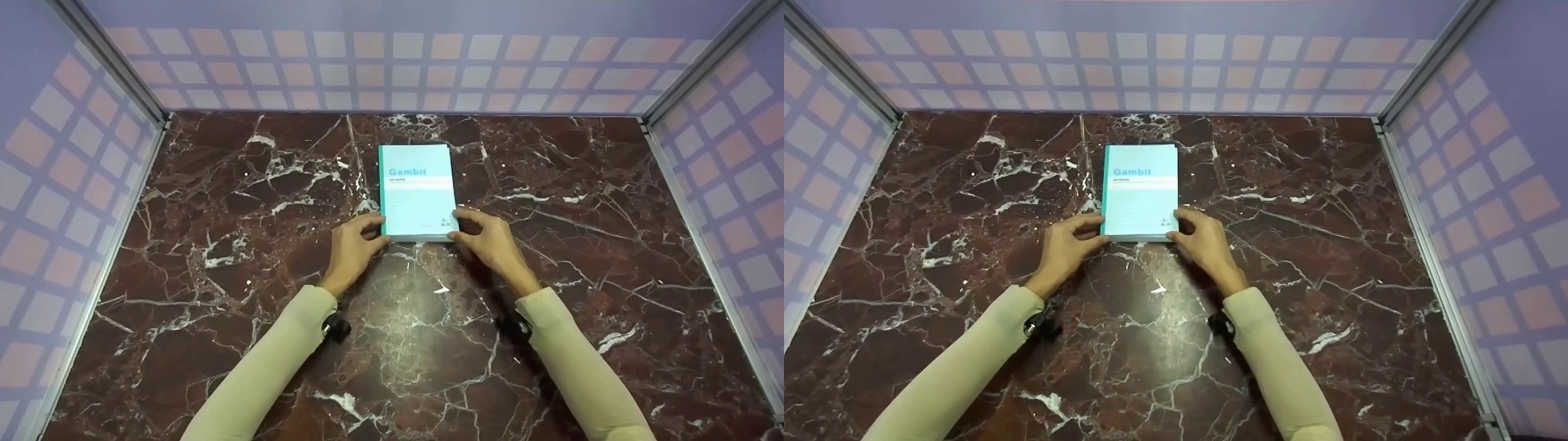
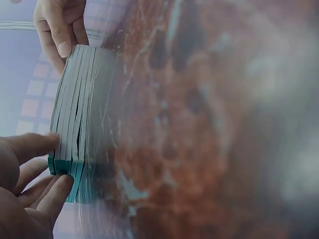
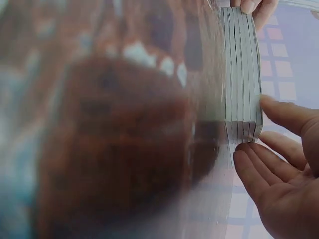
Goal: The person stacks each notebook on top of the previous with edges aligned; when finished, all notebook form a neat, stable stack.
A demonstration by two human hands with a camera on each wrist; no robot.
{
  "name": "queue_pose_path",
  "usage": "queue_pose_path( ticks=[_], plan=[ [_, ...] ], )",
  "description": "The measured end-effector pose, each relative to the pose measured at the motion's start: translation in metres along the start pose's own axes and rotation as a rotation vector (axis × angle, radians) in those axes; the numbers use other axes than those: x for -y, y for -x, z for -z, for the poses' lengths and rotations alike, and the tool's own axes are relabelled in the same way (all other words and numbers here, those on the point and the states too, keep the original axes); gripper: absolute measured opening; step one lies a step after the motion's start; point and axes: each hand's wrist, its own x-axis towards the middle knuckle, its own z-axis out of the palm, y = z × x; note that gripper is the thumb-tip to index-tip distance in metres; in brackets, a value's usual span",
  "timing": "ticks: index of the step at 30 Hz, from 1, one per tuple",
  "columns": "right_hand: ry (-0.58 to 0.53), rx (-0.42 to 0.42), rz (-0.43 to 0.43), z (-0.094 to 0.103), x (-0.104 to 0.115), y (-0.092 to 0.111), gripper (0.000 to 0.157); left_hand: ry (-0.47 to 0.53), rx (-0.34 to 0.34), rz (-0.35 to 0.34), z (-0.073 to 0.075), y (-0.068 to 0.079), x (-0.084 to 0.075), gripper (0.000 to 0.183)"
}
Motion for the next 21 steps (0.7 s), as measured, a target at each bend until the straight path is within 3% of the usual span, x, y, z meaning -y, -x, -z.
queue_pose_path(
  ticks=[8,21],
  plan=[
    [0.040,0.038,-0.018,0.0005,0.0006,0.0025,0.048,-0.014,-0.017,0.011,-0.0001,-0.0007,0.0000,0.034],
    [0.030,0.015,-0.001,-0.0012,-0.0038,0.0058,0.043,-0.063,-0.026,-0.028,-0.0014,0.0002,0.0016,0.032]
  ],
)
